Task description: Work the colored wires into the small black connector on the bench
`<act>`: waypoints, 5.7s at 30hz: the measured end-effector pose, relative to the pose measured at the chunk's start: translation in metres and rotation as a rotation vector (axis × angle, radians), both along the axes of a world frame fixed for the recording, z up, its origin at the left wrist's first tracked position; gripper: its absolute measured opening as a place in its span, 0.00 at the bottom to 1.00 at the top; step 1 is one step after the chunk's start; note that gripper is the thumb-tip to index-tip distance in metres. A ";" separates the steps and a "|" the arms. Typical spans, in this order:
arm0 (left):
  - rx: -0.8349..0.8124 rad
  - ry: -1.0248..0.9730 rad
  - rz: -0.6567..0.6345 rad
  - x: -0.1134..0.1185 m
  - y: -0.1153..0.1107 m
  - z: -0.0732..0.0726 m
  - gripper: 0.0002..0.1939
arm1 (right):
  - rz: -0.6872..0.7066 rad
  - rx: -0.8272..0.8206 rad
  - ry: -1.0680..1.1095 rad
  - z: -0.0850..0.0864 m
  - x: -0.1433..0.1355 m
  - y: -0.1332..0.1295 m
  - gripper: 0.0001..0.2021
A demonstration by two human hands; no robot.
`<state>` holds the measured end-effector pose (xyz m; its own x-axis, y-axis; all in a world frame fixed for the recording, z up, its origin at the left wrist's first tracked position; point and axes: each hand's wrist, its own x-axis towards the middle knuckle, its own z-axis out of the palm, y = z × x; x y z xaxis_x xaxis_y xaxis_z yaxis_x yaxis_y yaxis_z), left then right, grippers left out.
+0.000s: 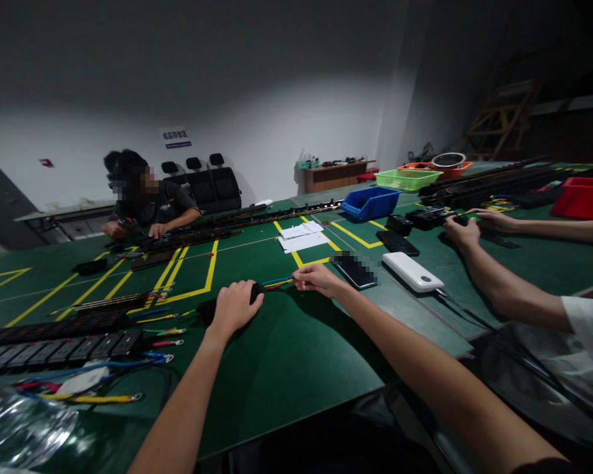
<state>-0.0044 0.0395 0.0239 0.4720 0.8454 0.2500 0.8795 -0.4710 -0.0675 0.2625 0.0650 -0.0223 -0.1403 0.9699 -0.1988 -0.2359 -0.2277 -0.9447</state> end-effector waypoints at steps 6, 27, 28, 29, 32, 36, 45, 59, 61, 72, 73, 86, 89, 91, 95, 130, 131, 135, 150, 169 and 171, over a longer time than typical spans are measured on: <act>-0.009 -0.014 -0.014 0.001 0.000 -0.001 0.24 | -0.208 0.164 0.061 0.002 -0.002 0.006 0.03; -0.008 0.013 -0.001 0.002 0.000 0.000 0.24 | -0.172 0.395 -0.903 0.001 0.002 0.003 0.15; -0.003 0.012 -0.004 0.002 0.000 0.000 0.24 | -0.165 0.393 -0.907 0.002 0.002 0.002 0.15; -0.001 0.010 -0.006 0.001 0.000 0.000 0.24 | -0.158 0.398 -0.904 0.002 0.002 0.002 0.16; -0.014 0.006 -0.005 0.001 0.000 0.000 0.25 | -0.144 0.446 -0.851 0.002 0.000 0.000 0.20; -0.018 -0.007 -0.006 0.000 0.002 -0.002 0.24 | -0.146 0.527 -0.830 -0.001 -0.004 0.000 0.23; 0.001 0.018 0.011 0.002 0.000 0.000 0.23 | -0.095 0.584 -1.265 -0.002 -0.004 -0.002 0.19; -0.015 -0.007 -0.003 0.000 0.001 -0.002 0.24 | -0.082 0.618 -1.283 0.004 -0.007 -0.010 0.21; -0.024 -0.011 -0.002 0.000 0.001 -0.002 0.24 | -0.066 0.613 -1.297 0.005 -0.007 -0.011 0.21; -0.017 -0.012 0.006 0.001 0.000 -0.002 0.23 | -0.067 0.627 -1.290 0.006 -0.009 -0.014 0.20; -0.013 -0.010 0.007 0.001 0.000 -0.002 0.23 | -0.056 0.625 -1.297 0.007 -0.008 -0.014 0.19; -0.023 -0.007 0.004 0.001 0.000 -0.001 0.23 | -0.051 0.588 -1.338 0.012 -0.009 -0.018 0.19; -0.029 -0.011 0.006 0.001 0.000 0.000 0.23 | -0.034 0.601 -1.353 0.013 -0.009 -0.018 0.18; -0.033 -0.007 0.009 0.002 -0.001 0.001 0.23 | -0.031 0.601 -1.354 0.012 -0.009 -0.018 0.18; -0.026 0.004 0.015 0.002 -0.002 0.002 0.23 | -0.034 0.596 -1.365 0.012 -0.010 -0.018 0.18; -0.023 -0.008 -0.001 0.001 0.001 -0.002 0.24 | 0.037 0.644 -1.386 0.017 -0.006 -0.022 0.11; -0.021 -0.005 -0.001 0.001 0.001 -0.002 0.24 | 0.040 0.640 -1.390 0.017 -0.006 -0.022 0.11; 0.001 0.017 0.011 0.002 0.001 -0.002 0.23 | 0.051 0.639 -1.408 0.017 -0.007 -0.023 0.12; -0.022 0.007 0.006 0.001 0.001 -0.002 0.23 | 0.072 0.642 -1.403 0.019 -0.007 -0.023 0.12; 0.018 0.022 0.006 0.001 0.002 -0.005 0.22 | -0.041 0.629 -1.323 0.010 -0.006 -0.017 0.16; 0.018 0.019 0.003 0.000 0.002 -0.005 0.22 | -0.032 0.629 -1.325 0.011 -0.005 -0.016 0.14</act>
<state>-0.0041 0.0416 0.0187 0.4740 0.8424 0.2563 0.8795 -0.4668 -0.0925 0.2578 0.0487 -0.0117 -0.1733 0.9426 0.2853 0.8672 0.2834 -0.4095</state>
